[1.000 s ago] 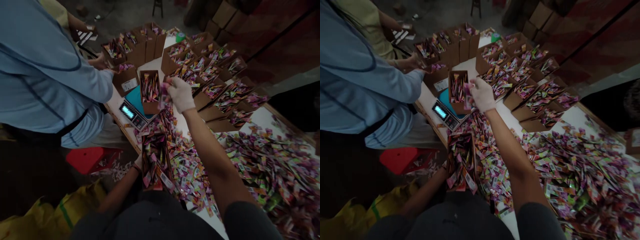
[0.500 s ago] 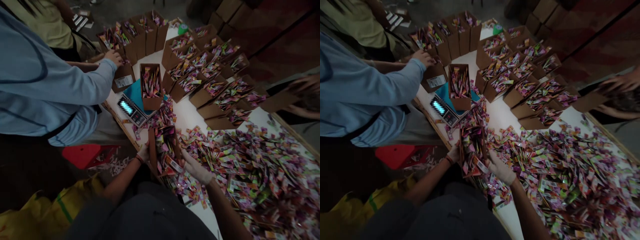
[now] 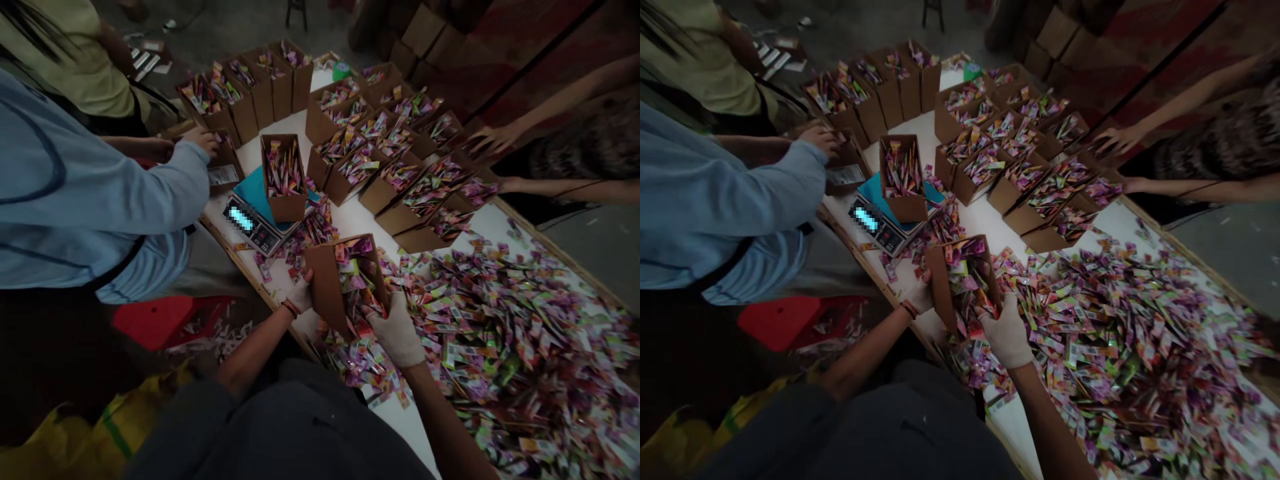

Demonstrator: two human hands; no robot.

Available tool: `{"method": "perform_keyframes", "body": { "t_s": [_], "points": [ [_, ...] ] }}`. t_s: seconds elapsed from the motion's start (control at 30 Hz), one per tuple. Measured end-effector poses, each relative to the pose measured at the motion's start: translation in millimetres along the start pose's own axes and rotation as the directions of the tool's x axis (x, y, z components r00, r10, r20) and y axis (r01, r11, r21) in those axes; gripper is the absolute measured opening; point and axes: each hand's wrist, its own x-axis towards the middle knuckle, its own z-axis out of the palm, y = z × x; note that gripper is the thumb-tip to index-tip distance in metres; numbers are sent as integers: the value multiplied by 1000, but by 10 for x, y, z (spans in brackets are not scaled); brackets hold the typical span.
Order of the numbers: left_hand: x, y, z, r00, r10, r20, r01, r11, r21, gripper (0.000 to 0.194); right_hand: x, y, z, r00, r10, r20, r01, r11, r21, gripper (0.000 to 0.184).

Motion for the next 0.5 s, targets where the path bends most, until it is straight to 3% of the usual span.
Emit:
{"method": "perform_keyframes", "body": {
  "t_s": [0.07, 0.1, 0.2, 0.3, 0.4, 0.47, 0.5],
  "points": [
    [14, 28, 28, 999, -20, 35, 21, 1000, -17, 75, -44, 4, -52, 980, -137, -141, 136, 991, -15, 56],
    [21, 48, 43, 999, -35, 36, 35, 999, -22, 75, -51, 5, -82, 964, -201, -171, 194, 979, -56, 48],
    [44, 103, 93, 998, -68, -13, 67, 997, -30, 63, -22, -15, -234, 939, -329, -97, 305, 931, -201, 21],
    [62, 113, 130, 996, -57, -68, 53, 997, -51, 54, -4, -97, -486, 932, -362, 2, 350, 900, -258, 23],
    [85, 108, 140, 991, -60, -117, 52, 996, -71, 51, -26, -288, -688, 901, -429, -61, 400, 878, -264, 23],
    [129, 135, 157, 992, -61, -112, 55, 997, -55, 50, 0, -472, -673, 886, -456, -81, 419, 864, -278, 24],
    [167, 165, 179, 994, -56, -94, 53, 998, -38, 49, 38, -570, -613, 889, -457, -35, 429, 856, -290, 26]
  ]
}}
